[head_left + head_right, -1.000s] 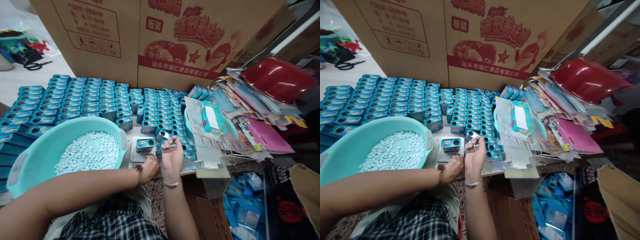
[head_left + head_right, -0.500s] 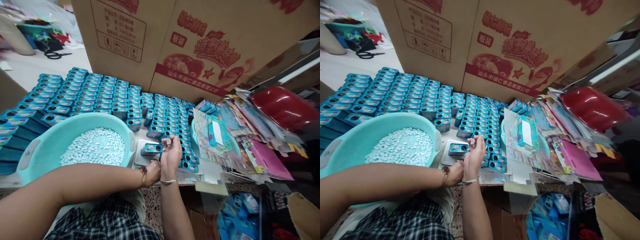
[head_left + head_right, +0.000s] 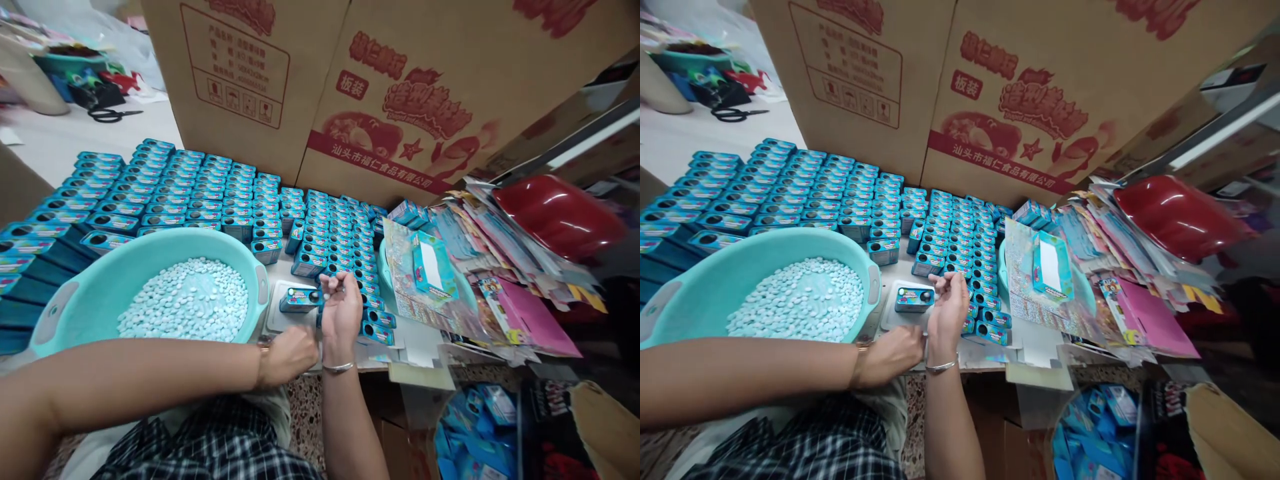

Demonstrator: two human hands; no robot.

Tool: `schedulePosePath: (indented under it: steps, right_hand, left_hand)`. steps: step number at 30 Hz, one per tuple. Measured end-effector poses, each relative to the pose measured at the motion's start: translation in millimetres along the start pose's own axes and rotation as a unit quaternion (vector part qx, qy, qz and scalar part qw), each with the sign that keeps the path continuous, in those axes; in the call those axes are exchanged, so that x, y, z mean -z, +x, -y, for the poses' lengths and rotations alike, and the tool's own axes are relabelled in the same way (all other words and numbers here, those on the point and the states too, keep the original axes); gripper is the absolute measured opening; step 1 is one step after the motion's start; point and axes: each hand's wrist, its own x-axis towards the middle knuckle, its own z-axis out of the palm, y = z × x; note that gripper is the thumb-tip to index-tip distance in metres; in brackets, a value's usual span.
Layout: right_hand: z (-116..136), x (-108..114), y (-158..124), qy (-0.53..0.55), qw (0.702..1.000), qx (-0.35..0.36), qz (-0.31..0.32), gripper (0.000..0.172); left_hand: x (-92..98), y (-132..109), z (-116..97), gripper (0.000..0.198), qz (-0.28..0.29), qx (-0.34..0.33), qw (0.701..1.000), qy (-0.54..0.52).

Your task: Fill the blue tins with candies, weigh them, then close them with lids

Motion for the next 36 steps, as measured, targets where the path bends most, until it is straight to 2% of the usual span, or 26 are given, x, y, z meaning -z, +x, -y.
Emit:
schedulePosePath:
  steps: [2, 4, 8, 11, 15, 20, 24, 29, 36]
  right_hand:
    - [-0.9, 0.7, 0.7, -0.004, 1.0, -0.007, 0.006, 0.024]
    - [2.1, 3.5, 2.6, 0.02, 1.0, -0.018, -0.006, 0.024]
    - [22.3, 17.2, 4.5, 0.088, 0.995, -0.006, -0.04, 0.023]
    - [42.2, 34.5, 0.7, 0.129, 0.99, -0.011, -0.051, 0.024]
    - [59.2, 60.9, -8.5, 0.148, 0.987, -0.011, -0.056, 0.021]
    - [57.4, 80.4, -17.1, 0.129, 0.99, -0.021, -0.06, 0.013]
    - [48.9, 77.4, -18.7, 0.119, 0.991, -0.036, -0.057, 0.017]
    - [43.7, 65.4, -17.8, 0.116, 0.991, -0.046, -0.05, 0.022]
    - [45.4, 68.5, -17.1, 0.117, 0.991, -0.047, -0.052, 0.023]
  left_hand:
    - [19.5, -21.8, 5.3, 0.024, 0.019, 0.003, 1.0, 0.024]
    - [41.7, -37.0, 20.1, 0.022, 0.015, 0.032, 0.999, 0.01]
    - [81.6, -39.8, 63.9, 0.021, -0.084, 0.129, 0.985, -0.08]
    - [95.6, -31.1, 84.7, 0.022, -0.141, 0.148, 0.962, -0.179]
    - [96.9, -21.7, 85.5, 0.022, -0.156, 0.124, 0.954, -0.225]
    - [97.1, -7.7, 76.4, 0.022, -0.131, 0.1, 0.967, -0.193]
    - [96.8, 7.1, 71.8, 0.022, -0.107, 0.057, 0.985, -0.126]
    - [92.3, 25.1, 66.4, 0.021, -0.045, 0.035, 0.997, -0.046]
    - [95.5, 39.9, 74.3, 0.026, -0.007, 0.021, 0.999, -0.026]
